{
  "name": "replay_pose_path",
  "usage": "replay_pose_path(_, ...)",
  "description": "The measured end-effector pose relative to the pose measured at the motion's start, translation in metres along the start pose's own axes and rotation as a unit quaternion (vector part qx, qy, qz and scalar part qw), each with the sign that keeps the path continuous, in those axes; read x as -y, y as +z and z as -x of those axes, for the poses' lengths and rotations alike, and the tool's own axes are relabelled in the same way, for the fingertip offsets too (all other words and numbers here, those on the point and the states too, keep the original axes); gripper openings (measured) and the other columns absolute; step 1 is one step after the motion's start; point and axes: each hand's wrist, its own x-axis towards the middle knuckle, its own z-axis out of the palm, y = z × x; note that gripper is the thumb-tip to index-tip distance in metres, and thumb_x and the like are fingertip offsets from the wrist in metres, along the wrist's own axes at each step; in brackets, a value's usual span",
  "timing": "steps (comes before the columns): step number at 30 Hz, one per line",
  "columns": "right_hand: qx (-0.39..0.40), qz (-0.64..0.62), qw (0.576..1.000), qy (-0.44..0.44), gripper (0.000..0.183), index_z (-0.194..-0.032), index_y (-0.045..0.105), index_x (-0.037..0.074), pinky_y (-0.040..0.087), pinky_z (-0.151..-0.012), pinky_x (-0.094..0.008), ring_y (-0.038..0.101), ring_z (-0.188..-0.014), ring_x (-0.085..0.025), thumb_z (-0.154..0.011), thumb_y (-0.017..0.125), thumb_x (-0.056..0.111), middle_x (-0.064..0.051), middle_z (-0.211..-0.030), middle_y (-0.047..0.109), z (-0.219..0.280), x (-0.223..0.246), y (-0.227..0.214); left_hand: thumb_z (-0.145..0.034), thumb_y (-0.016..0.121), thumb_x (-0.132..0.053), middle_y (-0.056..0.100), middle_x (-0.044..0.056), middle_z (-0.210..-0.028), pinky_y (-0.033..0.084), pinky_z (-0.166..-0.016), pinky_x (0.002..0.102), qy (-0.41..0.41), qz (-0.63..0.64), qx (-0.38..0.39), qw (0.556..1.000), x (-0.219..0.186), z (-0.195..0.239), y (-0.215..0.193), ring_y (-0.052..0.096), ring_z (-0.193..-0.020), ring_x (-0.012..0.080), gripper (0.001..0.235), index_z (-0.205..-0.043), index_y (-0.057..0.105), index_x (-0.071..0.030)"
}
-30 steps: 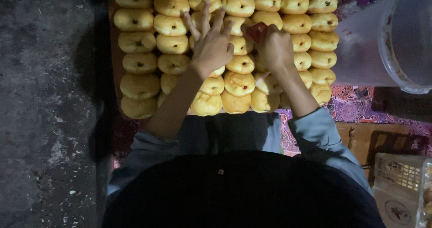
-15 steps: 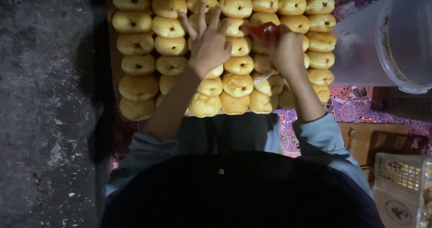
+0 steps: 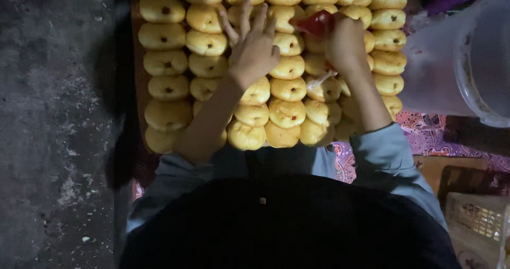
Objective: The person sits on the floor and uses a red piping bag to fill rows of small round buns with a red filling. They work systematically across the tray, filling each bun one by one.
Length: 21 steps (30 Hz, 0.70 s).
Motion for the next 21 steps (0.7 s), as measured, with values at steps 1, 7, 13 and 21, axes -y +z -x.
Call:
replay_pose_path(1, 0.003, 0.004, 1.000, -0.018, 0.025, -0.089, 0.069, -0.005, 0.055, -0.063, -0.048, 0.068, -0.073, -0.046, -0.093, 0.076, 0.018, -0.027, -0.080, 0.069, -0.003, 0.000, 0.007, -0.084, 0.067, -0.028, 0.035, 0.019, -0.161, -0.016, -0.108, 0.082, -0.006, 0.004, 0.011, 1.000, -0.001, 0.001, 0.000, 0.001, -0.153, 0.0420, 0.070, -0.146, 0.052, 0.001)
replay_pose_path(7, 0.029, 0.184, 0.981, -0.046, 0.016, -0.097, 0.066, 0.001, 0.055, -0.054, -0.047, 0.070, -0.062, -0.038, -0.093, 0.072, 0.015, -0.021, -0.073, 0.071, -0.007, 0.001, 0.048, -0.085, 0.066, -0.025, 0.037, 0.016, -0.161, -0.016, -0.107, 0.082, -0.004, -0.023, 0.013, 1.000, -0.001, -0.002, 0.002, -0.001, -0.153, 0.0416, 0.067, -0.145, 0.052, 0.002)
replay_pose_path(13, 0.054, 0.228, 0.967, -0.100, 0.021, -0.101, 0.066, 0.001, 0.055, -0.050, -0.045, 0.070, -0.057, -0.036, -0.086, 0.070, 0.015, -0.019, -0.068, 0.070, -0.012, -0.003, 0.048, -0.086, 0.065, -0.024, 0.039, 0.011, -0.161, -0.016, -0.109, 0.082, -0.007, -0.010, 0.023, 1.000, -0.005, -0.001, 0.003, 0.000, -0.154, 0.0411, 0.066, -0.146, 0.053, 0.002)
replay_pose_path(21, 0.027, 0.155, 0.985, -0.069, 0.037, -0.087, 0.071, 0.007, 0.051, -0.046, -0.047, 0.065, -0.051, -0.037, -0.111, 0.065, 0.034, -0.019, -0.067, 0.069, 0.003, 0.018, 0.018, -0.085, 0.063, -0.024, 0.039, 0.012, -0.161, -0.017, -0.108, 0.082, 0.004, -0.016, 0.021, 1.000, -0.004, -0.001, 0.004, 0.001, -0.153, 0.0428, 0.069, -0.147, 0.051, 0.003)
